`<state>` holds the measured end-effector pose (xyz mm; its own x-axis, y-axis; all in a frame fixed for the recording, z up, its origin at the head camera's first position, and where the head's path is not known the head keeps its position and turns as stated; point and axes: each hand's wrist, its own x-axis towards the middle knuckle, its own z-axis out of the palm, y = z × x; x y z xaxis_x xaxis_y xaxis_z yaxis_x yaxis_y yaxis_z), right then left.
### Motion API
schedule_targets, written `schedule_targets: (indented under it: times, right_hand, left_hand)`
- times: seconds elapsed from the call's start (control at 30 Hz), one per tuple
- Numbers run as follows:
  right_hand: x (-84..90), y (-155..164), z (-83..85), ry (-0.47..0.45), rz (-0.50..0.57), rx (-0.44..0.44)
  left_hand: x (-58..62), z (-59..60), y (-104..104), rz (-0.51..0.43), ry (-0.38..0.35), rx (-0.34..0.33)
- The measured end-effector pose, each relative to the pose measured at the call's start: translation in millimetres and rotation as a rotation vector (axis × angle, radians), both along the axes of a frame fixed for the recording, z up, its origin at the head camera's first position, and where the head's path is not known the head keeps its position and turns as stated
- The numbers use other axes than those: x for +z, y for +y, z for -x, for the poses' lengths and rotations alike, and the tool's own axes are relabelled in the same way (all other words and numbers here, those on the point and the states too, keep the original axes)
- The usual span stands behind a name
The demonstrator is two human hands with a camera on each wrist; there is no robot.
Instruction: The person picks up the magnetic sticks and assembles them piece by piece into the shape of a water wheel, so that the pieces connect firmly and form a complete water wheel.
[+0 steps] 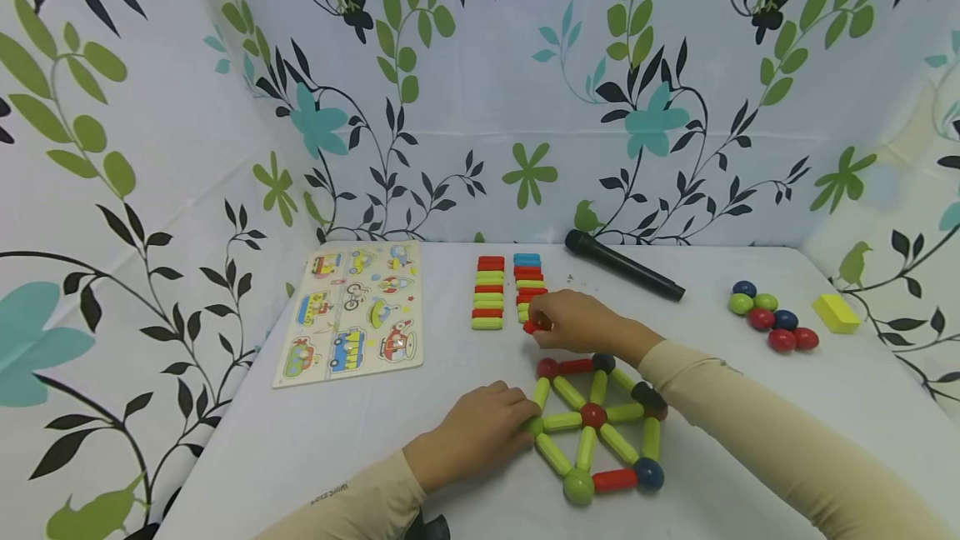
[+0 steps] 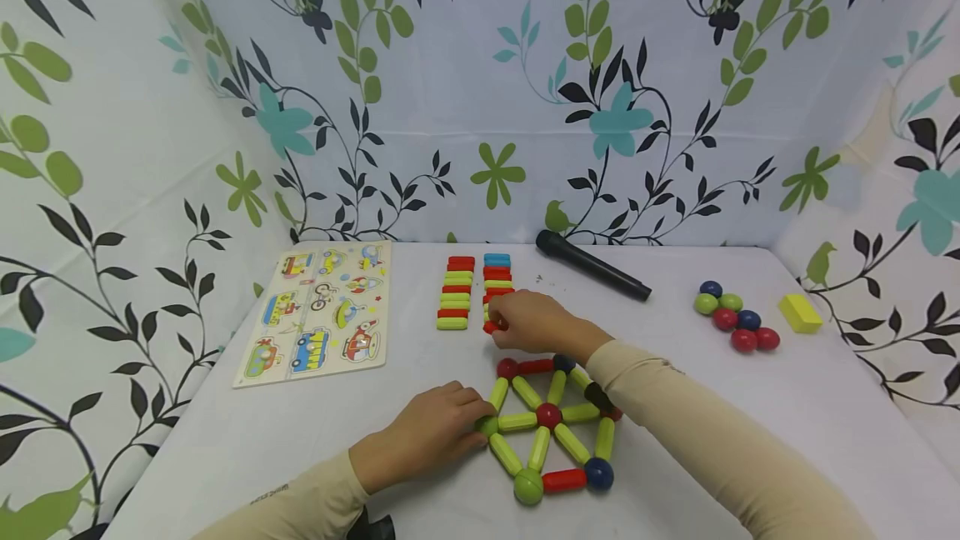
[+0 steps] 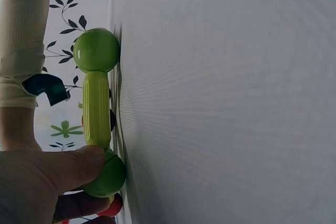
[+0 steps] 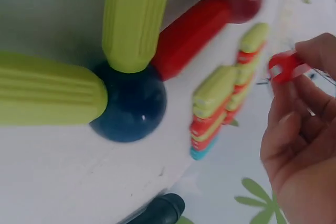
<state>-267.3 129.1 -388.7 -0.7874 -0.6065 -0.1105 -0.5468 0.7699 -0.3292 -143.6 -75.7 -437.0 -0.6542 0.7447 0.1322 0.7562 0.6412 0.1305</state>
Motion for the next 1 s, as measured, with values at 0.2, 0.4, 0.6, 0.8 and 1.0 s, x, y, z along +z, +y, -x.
schedule_targets:
  times: [0.2, 0.4, 0.6, 0.8, 1.0]
  right_hand:
    - [23.8, 34.8, -32.2, -0.153, 0.215, 0.037]
    - [25.2, 63.6, -59.1, -0.208, 0.25, 0.064]
    - [18.9, 76.9, -74.5, -0.216, 0.222, 0.045]
    - [9.6, 80.2, -82.9, -0.212, 0.236, 0.043]
    - [3.4, 81.8, -86.5, -0.225, 0.26, 0.048]
  left_hand:
    - [2.5, -0.1, -1.0, -0.002, -0.012, 0.009]
    - [2.6, -0.7, -0.6, 0.001, -0.009, 0.012]
    - [2.3, -0.7, -0.3, -0.001, -0.018, 0.012]
    - [-0.4, 0.6, -0.4, -0.002, -0.025, 0.009]
    - [-3.3, 0.9, 0.0, -0.008, -0.014, 0.005]
